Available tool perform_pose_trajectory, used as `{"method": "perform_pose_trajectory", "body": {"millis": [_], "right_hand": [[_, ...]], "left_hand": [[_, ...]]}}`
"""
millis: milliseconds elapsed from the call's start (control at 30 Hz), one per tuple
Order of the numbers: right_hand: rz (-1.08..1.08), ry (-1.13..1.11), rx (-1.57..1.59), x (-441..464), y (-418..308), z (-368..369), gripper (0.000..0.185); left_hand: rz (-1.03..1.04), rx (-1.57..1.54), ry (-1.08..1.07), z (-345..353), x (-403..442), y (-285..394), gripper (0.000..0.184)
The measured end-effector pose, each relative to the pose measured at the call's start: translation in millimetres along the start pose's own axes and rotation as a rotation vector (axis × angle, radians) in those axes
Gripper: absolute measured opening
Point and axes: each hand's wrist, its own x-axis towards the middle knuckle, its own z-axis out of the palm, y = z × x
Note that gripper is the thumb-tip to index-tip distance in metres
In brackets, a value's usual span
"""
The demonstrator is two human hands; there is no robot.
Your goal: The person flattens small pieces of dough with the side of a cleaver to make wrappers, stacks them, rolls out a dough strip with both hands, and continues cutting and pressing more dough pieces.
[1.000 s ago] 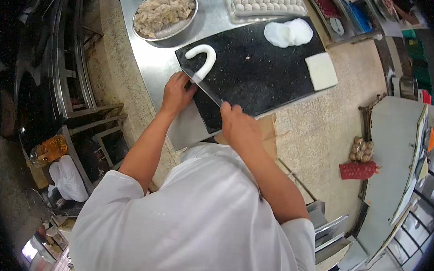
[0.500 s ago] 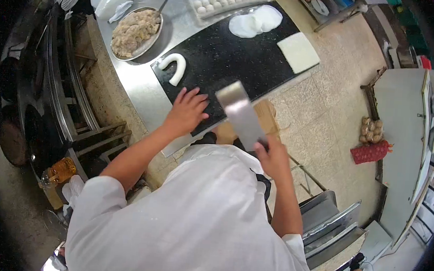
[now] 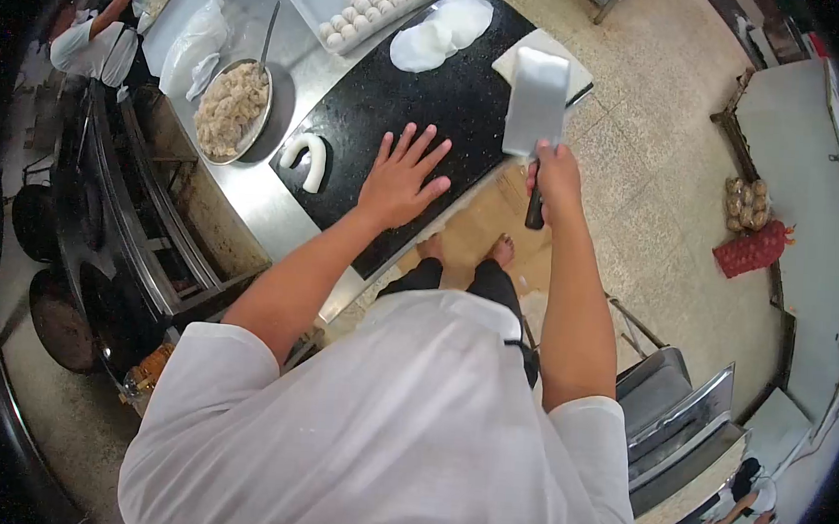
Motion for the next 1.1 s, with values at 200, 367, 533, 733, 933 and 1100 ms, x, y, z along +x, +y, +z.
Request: {"method": "perform_pose_trajectory", "body": {"millis": [200, 367, 533, 733, 933, 1100], "right_hand": [[-0.393, -0.590, -0.922, -98, 80, 23, 0.036], [-0.744, -0.426, -1.097, -67, 123, 49, 0.050], [0.100, -0.544, -0.910, -44, -2, 52, 0.056], [-0.861, -0.360, -1.081, -106, 123, 35, 0.077], [-0.106, -0.406, -1.082, -74, 23, 60, 0.076], [-0.089, -0.419, -1.033, -81, 18, 62, 0.075]], "left_hand": [[0.398, -0.035, -0.032, -5, -21, -11, 0.069], [0.480, -0.062, -0.109, -1, -4, -24, 0.070], [0.451, 0.055, 0.079, -11, 76, -24, 0.074], [0.761, -0.144, -0.340, -8, -1, -20, 0.076], [0.652, 0.010, -0.142, -9, 38, -34, 0.073], [0.603, 0.050, -0.059, -7, 55, -37, 0.072]]}}
